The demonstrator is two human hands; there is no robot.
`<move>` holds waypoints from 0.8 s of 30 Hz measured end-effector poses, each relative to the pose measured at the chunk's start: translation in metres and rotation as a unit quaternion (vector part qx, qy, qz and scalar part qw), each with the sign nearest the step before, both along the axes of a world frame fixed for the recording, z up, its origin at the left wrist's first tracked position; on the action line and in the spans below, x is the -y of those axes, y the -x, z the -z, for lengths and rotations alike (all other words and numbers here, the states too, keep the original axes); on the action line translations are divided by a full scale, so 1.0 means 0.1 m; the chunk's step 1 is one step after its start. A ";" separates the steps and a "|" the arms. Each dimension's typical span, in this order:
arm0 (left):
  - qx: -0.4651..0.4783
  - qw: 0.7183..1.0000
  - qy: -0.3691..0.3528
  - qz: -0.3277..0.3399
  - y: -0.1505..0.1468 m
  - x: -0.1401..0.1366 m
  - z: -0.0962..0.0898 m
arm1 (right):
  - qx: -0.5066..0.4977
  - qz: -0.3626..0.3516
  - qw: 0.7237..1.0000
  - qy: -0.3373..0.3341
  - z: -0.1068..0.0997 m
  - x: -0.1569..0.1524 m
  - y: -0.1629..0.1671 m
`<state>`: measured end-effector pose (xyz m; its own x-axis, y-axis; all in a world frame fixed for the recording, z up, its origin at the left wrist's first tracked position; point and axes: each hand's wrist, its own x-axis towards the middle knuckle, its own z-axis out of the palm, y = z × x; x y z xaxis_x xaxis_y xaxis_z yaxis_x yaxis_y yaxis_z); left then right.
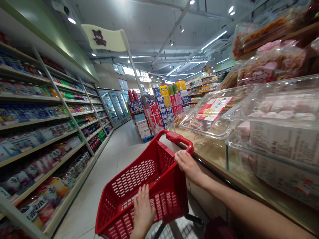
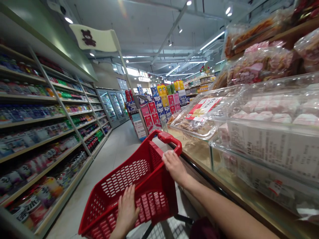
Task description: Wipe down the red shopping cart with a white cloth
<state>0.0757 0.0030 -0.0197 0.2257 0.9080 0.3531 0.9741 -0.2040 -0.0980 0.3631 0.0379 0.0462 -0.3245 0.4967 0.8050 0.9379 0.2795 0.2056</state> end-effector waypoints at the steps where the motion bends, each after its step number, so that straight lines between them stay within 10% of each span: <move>1: 0.004 1.000 -0.002 0.003 0.00 -0.01 0.02 | 0.027 -0.028 0.999 0.004 0.01 0.01 0.03; 6: 0.029 0.999 -0.035 0.017 0.01 -0.04 0.12 | -0.069 0.085 0.994 0.002 -0.04 -0.03 0.08; 11: 0.057 0.995 -0.074 0.033 0.00 -0.05 0.20 | 0.034 -0.043 0.998 -0.008 0.14 0.03 0.38; 17: 0.056 0.993 -0.091 0.056 -0.01 0.00 0.21 | -0.049 0.071 0.996 0.000 0.14 0.20 0.34; 24: 0.076 0.991 -0.105 0.040 -0.01 0.10 0.26 | 0.016 -0.020 0.999 0.020 0.17 0.25 0.40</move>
